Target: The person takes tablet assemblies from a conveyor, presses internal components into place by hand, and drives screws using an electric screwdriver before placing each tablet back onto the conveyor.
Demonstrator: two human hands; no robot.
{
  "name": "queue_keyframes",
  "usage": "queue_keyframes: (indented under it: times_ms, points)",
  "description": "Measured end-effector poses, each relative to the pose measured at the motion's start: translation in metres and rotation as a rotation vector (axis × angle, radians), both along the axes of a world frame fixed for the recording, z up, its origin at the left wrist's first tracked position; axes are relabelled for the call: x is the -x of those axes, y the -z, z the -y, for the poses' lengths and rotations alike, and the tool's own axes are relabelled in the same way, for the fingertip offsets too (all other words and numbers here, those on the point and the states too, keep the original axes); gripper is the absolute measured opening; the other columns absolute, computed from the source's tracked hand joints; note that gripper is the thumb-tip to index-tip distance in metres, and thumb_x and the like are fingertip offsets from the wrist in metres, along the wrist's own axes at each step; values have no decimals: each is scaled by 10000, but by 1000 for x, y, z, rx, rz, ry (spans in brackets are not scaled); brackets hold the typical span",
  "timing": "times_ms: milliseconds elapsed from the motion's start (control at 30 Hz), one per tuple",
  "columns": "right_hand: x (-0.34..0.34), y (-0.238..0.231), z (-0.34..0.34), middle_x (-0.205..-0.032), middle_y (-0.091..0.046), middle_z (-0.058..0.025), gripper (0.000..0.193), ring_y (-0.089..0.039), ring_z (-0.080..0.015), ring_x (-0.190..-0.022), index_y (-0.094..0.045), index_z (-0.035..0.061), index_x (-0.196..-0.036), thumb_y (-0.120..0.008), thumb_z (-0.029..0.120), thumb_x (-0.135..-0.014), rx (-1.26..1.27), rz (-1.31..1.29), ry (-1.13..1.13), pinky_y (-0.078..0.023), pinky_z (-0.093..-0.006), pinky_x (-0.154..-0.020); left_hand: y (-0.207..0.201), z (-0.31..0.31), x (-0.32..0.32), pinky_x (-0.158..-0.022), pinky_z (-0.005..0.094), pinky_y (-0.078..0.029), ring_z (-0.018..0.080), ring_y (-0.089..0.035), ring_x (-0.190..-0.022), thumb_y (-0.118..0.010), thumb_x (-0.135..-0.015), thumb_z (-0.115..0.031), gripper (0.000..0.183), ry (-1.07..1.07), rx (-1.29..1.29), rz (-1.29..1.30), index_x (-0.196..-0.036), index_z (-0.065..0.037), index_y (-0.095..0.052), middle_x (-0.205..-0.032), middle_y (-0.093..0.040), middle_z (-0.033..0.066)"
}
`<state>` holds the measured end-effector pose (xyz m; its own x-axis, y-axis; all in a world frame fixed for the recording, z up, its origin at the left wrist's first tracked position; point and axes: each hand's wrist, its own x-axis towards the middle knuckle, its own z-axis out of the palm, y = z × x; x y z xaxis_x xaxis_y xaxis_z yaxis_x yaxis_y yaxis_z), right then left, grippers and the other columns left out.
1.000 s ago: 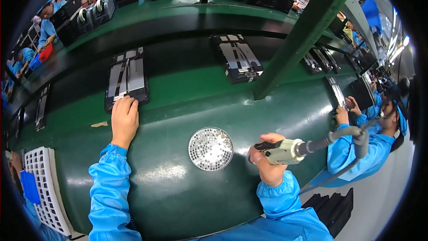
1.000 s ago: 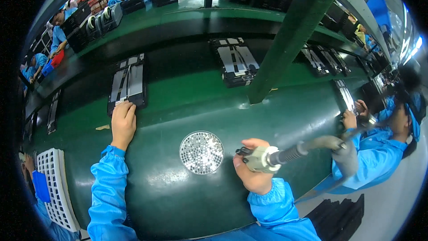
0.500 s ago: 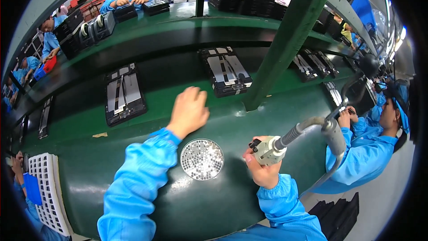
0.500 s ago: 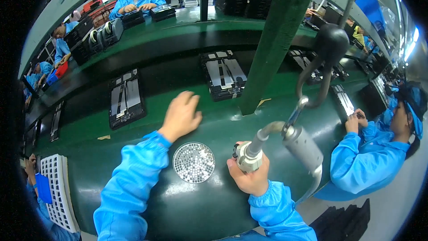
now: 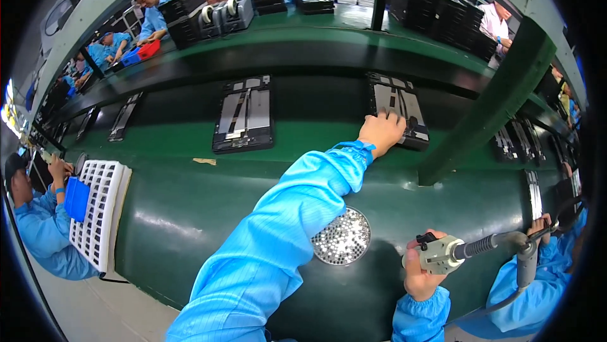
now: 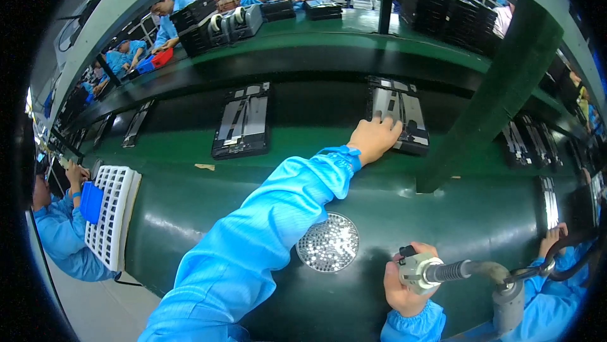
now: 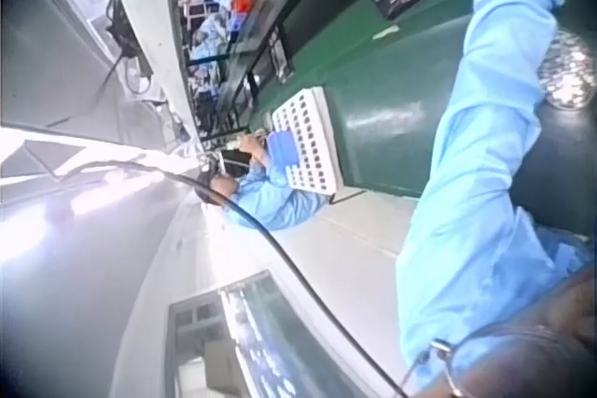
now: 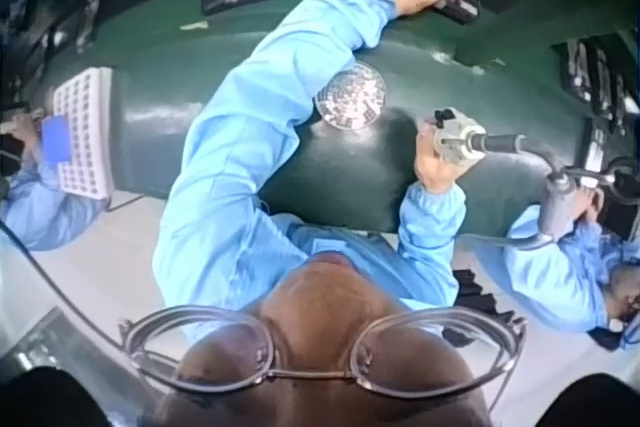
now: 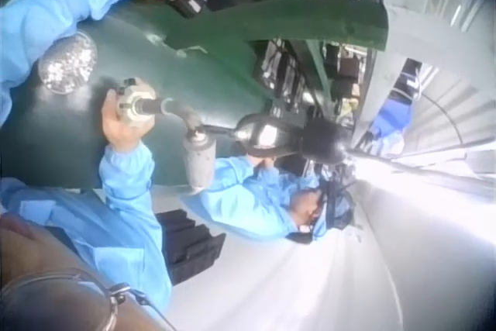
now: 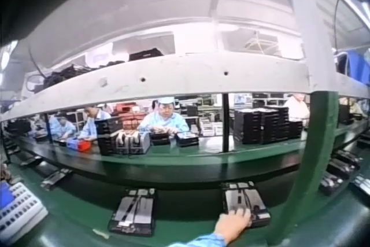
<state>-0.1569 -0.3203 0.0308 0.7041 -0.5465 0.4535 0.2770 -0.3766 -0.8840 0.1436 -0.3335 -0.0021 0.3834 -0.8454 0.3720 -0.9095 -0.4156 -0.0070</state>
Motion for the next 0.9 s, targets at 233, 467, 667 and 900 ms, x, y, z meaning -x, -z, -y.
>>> queue_keyframes:
  times_ms: [233,467,667,900]
  points:
    - [30,49,50,-961,-579,-66,378,-556,-137,-844,-491,-12,-1211,-628,68,-869,62,22,302,-463,-269,-764,-16,-17,25,-601,380,-458,251,-601,-880,-569,-784,-138,180,-21,269,184,-943,-61,-604,-911,-631,87]
    - [16,73,86,-876,-582,-60,211,-537,-126,-787,-554,-20,-1063,-595,138,-929,71,-40,226,-434,-264,-708,-50,-242,106,-816,422,-482,350,-570,-1079,-589,-758,-148,322,-34,397,268,-1052,-17,-603,-1162,-600,169]
    - [10,45,70,-884,-559,-63,369,-520,-131,-776,-489,-43,-1257,-547,161,-956,-1,-62,136,-430,-265,-733,-43,-364,198,-779,409,-523,342,-623,-1018,-632,-782,-153,254,-201,257,210,-1005,-31,-639,-1139,-624,166]
    - [-16,-10,20,-988,-636,-106,537,-600,-180,-916,-380,1,-1375,-606,130,-905,-186,-175,71,-480,-338,-888,-16,-383,210,-843,459,-496,369,-561,-1132,-604,-781,-127,361,-286,25,6,-1132,-40,-601,-1238,-579,164]
